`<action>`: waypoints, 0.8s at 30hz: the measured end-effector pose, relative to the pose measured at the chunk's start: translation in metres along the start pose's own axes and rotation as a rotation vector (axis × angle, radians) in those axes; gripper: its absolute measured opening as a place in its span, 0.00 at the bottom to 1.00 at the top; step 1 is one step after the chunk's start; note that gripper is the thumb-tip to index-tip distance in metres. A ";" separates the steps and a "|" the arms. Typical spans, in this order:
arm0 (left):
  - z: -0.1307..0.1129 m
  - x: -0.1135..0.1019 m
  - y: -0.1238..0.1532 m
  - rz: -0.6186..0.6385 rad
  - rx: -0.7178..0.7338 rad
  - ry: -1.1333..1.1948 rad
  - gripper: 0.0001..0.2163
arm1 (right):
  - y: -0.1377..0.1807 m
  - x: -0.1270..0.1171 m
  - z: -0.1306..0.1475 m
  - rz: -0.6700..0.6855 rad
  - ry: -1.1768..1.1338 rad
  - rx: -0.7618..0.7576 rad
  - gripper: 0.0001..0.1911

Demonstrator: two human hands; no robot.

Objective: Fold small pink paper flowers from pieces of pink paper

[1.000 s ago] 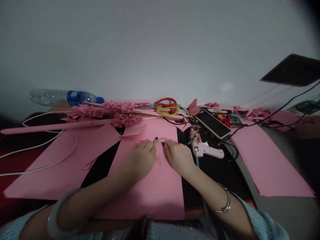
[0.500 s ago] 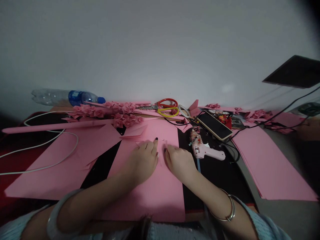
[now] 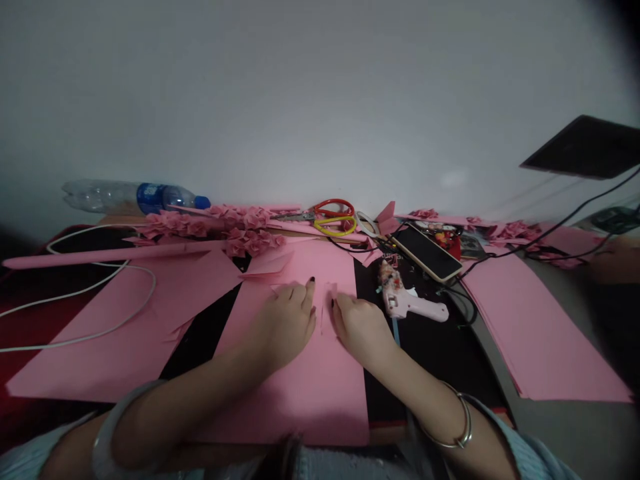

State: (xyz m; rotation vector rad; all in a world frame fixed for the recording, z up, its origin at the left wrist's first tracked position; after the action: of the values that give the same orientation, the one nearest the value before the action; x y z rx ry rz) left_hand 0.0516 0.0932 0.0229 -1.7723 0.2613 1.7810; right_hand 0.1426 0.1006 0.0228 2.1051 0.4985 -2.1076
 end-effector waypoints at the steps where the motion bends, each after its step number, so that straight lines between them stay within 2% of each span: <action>1: 0.000 0.001 0.000 0.006 0.000 0.010 0.22 | 0.000 0.000 0.000 0.001 -0.001 -0.003 0.13; 9: 0.001 0.003 0.001 0.007 -0.017 0.044 0.23 | 0.001 -0.004 -0.005 -0.016 -0.040 -0.004 0.11; 15: 0.002 0.001 0.000 0.001 -0.037 0.059 0.22 | 0.000 -0.005 -0.023 -0.058 -0.194 0.101 0.13; 22: 0.010 -0.004 0.002 -0.051 -0.062 0.144 0.21 | -0.012 -0.045 -0.051 -0.292 -0.461 0.218 0.15; 24: 0.014 -0.006 0.004 -0.079 -0.070 0.183 0.21 | -0.018 -0.054 -0.064 -0.303 -0.534 0.241 0.16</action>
State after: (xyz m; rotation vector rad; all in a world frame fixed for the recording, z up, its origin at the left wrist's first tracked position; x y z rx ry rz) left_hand 0.0377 0.0959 0.0291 -1.9709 0.2015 1.5924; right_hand 0.1990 0.1298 0.0807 1.5229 0.5354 -2.8926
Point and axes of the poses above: each hand's wrist, its own y-axis away from the middle knuckle, its own x-axis out of the palm, z = x × y, the point moved 9 cm from there along -y, towards the middle knuckle, and after that the axes turned 8 degrees about -z, right-handed, at the moved point
